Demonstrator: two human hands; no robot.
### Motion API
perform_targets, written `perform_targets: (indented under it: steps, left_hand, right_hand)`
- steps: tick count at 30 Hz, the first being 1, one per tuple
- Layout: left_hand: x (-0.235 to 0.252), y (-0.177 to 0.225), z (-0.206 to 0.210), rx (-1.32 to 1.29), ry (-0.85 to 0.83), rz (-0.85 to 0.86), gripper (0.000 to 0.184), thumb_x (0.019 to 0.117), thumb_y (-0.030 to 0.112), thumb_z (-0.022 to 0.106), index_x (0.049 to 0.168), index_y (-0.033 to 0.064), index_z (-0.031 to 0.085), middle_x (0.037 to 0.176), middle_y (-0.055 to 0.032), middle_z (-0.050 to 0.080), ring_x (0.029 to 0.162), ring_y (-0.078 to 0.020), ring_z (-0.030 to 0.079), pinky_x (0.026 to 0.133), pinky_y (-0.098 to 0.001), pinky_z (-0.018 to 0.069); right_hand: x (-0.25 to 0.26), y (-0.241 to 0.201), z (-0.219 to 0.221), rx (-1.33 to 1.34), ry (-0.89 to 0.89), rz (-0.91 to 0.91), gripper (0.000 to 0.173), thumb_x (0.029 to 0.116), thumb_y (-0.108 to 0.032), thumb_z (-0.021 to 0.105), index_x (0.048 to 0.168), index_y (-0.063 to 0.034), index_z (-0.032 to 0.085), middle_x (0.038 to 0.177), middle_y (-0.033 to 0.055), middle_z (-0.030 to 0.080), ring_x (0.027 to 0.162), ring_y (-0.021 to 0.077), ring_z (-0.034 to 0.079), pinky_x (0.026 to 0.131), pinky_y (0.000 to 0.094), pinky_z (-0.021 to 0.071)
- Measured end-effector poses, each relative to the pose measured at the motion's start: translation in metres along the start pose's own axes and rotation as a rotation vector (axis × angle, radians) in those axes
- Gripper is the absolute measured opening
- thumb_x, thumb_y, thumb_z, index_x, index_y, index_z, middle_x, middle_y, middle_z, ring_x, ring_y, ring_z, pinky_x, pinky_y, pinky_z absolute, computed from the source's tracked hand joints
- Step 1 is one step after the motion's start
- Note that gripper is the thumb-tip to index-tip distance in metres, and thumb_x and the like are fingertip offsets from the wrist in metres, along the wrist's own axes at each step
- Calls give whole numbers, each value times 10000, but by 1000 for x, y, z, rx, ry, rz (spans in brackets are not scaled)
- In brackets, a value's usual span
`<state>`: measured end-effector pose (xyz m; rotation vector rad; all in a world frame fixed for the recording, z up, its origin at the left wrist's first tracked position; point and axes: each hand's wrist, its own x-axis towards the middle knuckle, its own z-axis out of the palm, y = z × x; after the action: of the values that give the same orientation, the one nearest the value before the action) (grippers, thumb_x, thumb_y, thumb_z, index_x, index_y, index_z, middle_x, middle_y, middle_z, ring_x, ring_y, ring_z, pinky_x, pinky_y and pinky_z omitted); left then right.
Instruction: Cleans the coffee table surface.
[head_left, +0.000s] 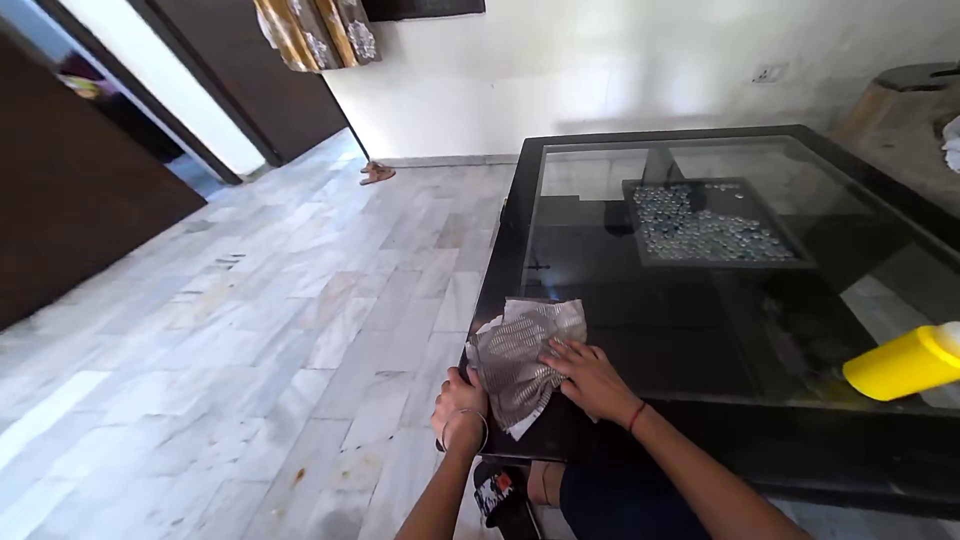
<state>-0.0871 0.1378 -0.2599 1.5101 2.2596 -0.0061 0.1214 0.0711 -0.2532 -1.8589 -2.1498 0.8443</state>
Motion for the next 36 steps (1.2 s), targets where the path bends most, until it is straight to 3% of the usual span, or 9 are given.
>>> perform_targets:
  steps: [2,6,10,12,16,22,26,31,36]
  left_hand:
    - [1,-1,1,-20,16,2,551,1122,476,276,1482,143,526,1385,-176,647,1296,-362,619,1028,-576,492]
    - [0,0,1,-14,14,2,543,1122,477,286,1470,144,536,1363,-176,658,1280,-358,630,1020,-575,497]
    - [0,-1,1,7,6,-11,543,1120,482,277,1469,157,536,1355,-153,667,1272,-341,639,1008,-565,508]
    - [1,-1,1,6,-3,-14,543,1119,484,276,1467,158,537,1367,-154,659,1276,-337,635,1010,-558,508]
    - [4,-1,3,-9,-17,-18,547,1118,483,281,1495,161,515,1390,-156,643,1282,-343,628,1017,-554,504]
    - [2,0,-1,26,-47,-27,545,1119,485,276,1493,168,513,1393,-141,643,1274,-329,635,1004,-537,517]
    - [0,2,-4,25,-62,-35,545,1121,481,277,1502,162,501,1407,-141,633,1279,-329,631,1005,-531,518]
    - [-1,4,-5,35,-69,-42,544,1120,481,279,1497,163,508,1401,-133,638,1272,-321,637,1000,-521,525]
    - [1,4,-3,45,-68,-48,544,1120,484,276,1502,168,501,1400,-129,638,1275,-321,636,999,-524,524]
  right_hand:
    - [10,11,-14,42,51,81,493,1069,-135,457,1546,-246,516,1667,33,389,1569,304,281,1234,579,219]
    - [9,52,-42,104,325,331,459,1040,-64,550,1476,-195,602,1608,42,483,1492,357,407,1148,613,328]
    - [-15,104,-56,77,698,750,391,1044,-69,548,1426,-83,628,1534,158,547,1409,473,469,1088,706,348]
    - [-29,131,-59,49,865,1016,382,1054,-103,522,1414,-4,598,1500,295,517,1388,561,444,1068,733,358]
    - [-35,170,-66,74,1005,1272,514,1037,-133,511,1519,36,453,1589,333,377,1469,549,343,1134,684,321]
    - [33,141,-84,72,784,1056,491,1027,-114,575,1468,82,484,1512,392,431,1453,585,337,1136,700,312]
    - [101,94,-86,49,599,864,502,1006,-99,616,1459,80,496,1498,374,459,1434,575,372,1091,700,371]
    - [159,16,-66,-3,347,450,475,999,-49,599,1471,-33,554,1544,270,473,1434,515,398,1108,659,374]
    - [173,-31,-36,-110,126,-5,526,992,32,551,1478,-165,591,1602,137,465,1426,457,428,1100,609,388]
